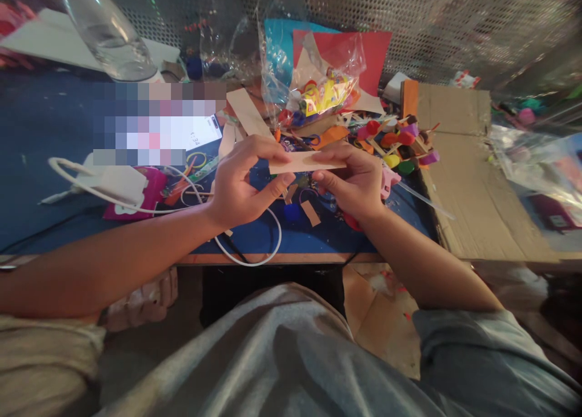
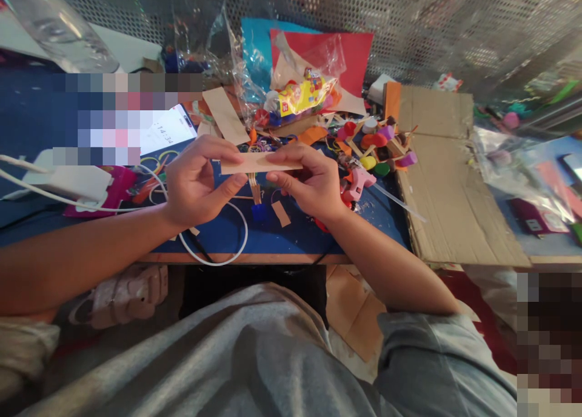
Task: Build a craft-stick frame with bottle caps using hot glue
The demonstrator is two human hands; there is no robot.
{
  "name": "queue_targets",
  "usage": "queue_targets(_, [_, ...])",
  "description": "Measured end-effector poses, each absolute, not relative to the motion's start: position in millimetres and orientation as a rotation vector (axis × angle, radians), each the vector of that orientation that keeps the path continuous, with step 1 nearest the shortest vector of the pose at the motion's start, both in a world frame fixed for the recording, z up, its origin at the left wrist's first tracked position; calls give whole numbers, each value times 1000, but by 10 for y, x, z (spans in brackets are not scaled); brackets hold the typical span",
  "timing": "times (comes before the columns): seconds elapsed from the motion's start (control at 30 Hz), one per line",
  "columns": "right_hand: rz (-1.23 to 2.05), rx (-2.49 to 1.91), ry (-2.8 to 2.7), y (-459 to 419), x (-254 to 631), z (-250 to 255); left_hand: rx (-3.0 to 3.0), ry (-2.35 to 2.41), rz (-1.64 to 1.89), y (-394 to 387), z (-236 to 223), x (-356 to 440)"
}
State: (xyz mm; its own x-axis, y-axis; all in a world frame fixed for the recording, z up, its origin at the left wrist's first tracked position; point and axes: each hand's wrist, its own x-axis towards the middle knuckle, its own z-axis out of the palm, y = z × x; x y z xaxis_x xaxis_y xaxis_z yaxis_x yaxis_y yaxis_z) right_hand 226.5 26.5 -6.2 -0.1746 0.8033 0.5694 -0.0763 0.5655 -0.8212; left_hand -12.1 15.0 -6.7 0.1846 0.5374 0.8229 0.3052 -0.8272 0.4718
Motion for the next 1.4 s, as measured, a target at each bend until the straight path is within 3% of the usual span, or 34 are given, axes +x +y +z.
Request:
queue_targets(0.33, [792,-646,-1683,273,2302,-32,2225,882,1561,109,-60,-114])
queue_targets(1.4, [589,-549,-1798,296,2316,-24,2235,764,1645,86,-28,-105])
